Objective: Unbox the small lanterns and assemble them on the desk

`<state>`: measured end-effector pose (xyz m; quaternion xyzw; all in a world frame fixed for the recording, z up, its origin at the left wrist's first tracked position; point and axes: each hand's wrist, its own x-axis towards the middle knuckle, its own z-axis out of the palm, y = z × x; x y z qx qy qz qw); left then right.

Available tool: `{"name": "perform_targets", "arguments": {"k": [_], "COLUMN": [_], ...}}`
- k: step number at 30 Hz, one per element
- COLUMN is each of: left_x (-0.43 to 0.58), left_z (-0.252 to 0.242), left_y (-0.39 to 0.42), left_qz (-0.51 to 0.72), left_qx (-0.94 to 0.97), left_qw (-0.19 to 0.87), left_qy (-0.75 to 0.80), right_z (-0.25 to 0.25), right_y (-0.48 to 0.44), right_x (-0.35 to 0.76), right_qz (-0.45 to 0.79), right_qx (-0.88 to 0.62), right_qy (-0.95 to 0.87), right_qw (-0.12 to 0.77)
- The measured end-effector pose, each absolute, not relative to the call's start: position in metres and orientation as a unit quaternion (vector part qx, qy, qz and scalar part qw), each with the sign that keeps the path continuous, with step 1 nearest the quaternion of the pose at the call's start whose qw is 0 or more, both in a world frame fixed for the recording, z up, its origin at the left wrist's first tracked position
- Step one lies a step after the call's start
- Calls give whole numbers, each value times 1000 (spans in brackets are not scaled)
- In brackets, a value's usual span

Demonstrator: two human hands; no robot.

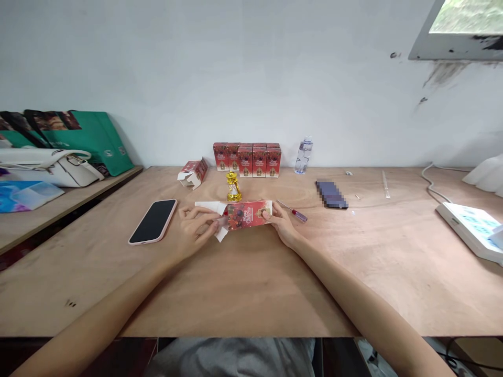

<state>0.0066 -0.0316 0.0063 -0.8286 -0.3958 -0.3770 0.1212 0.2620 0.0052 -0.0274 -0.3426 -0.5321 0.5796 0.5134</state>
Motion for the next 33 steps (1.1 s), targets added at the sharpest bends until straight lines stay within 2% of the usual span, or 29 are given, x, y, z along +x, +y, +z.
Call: {"name": "perform_targets", "arguments": {"k": [10, 17, 27, 33], "left_x": [5, 4, -5, -13], "left_z": [0, -6, 9, 16], "left_y": [-27, -27, -26, -22], "left_qz": [-353, -373, -436, -512], "left_qx": [-825, -800, -747, -713], "left_qw": [100, 156, 208, 158], "left_qy": [-429, -444, -457, -453], "right_z": [-22, -23, -25, -23], "right_y": [-2, -1, 3, 6], "right_x": [259, 259, 261, 261], "right_qz": [585, 589, 588, 599], "right_qx": [-323, -330, -340, -333], "right_qy": [-548, -549, -524, -491], "right_qw": [503, 493, 513, 538]}}
